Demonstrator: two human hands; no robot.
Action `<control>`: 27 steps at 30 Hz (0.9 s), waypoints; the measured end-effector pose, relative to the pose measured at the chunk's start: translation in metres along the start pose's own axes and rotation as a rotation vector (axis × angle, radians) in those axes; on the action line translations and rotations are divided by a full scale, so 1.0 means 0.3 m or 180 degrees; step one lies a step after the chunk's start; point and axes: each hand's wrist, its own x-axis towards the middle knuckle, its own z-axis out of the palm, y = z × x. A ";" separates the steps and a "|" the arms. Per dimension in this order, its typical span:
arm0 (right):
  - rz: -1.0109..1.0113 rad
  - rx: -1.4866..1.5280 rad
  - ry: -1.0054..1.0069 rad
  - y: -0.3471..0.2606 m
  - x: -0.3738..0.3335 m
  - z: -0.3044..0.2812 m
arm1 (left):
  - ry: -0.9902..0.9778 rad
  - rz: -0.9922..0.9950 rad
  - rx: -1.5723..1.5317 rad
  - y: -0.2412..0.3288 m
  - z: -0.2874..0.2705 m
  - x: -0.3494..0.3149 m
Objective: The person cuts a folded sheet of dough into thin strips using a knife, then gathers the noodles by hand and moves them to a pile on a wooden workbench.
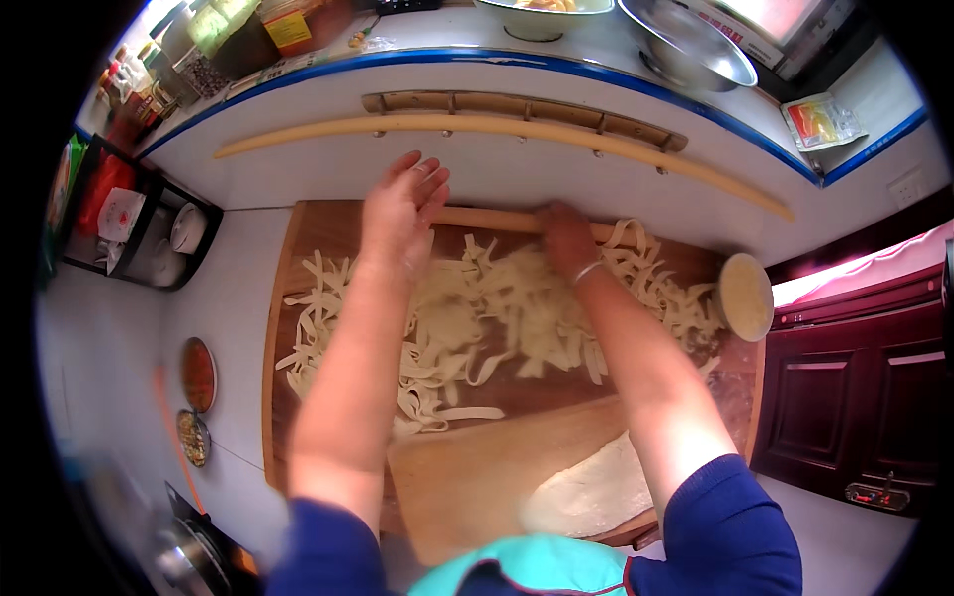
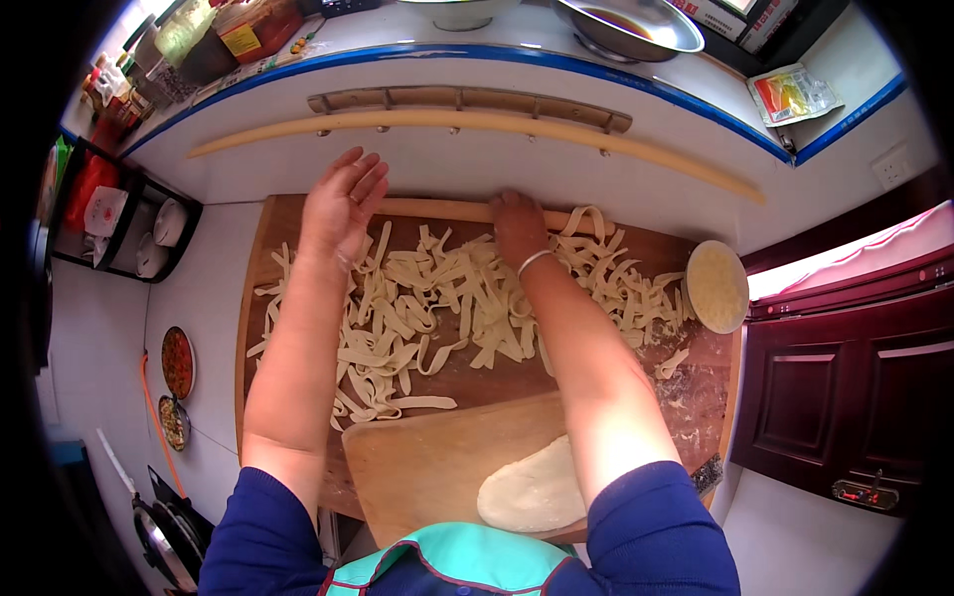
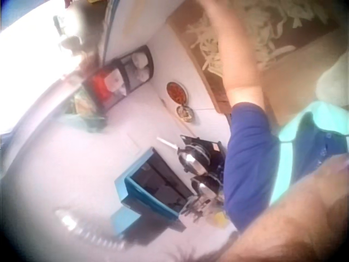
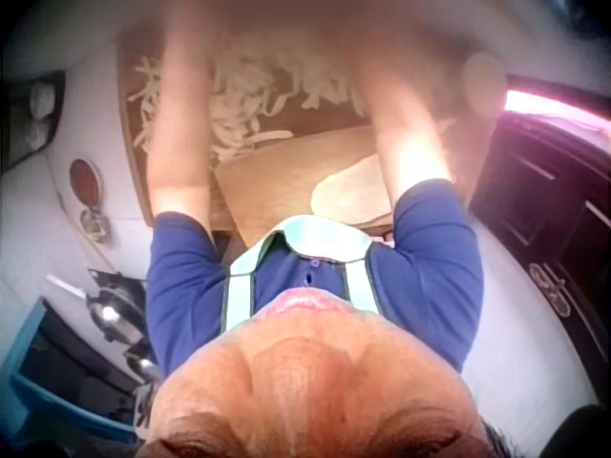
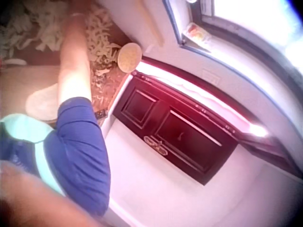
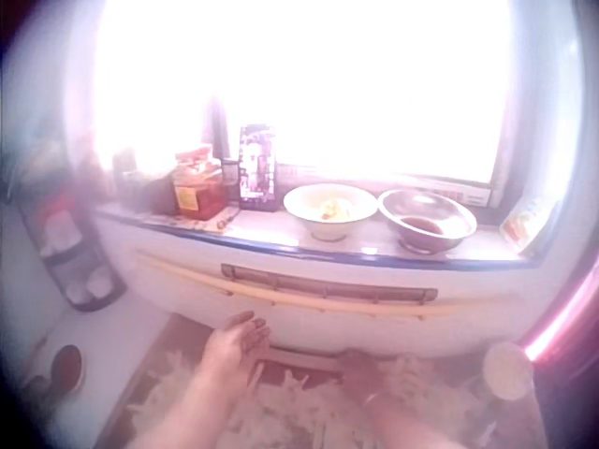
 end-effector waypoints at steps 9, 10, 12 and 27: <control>-0.0381 0.0584 0.0747 -0.191 0.028 -0.355 | 0.0336 -0.0436 -0.0535 0.099 0.011 0.213; -0.0313 0.0585 0.0894 -0.183 0.014 -0.363 | 0.0296 -0.0358 -0.0539 0.109 0.055 0.201; -0.0339 0.0770 0.0958 -0.199 0.014 -0.340 | 0.0316 -0.0142 -0.0506 0.168 0.115 0.144; -0.0861 -0.0130 0.1262 -0.299 0.130 -0.631 | 0.0378 0.0335 -0.0703 0.339 0.155 -0.033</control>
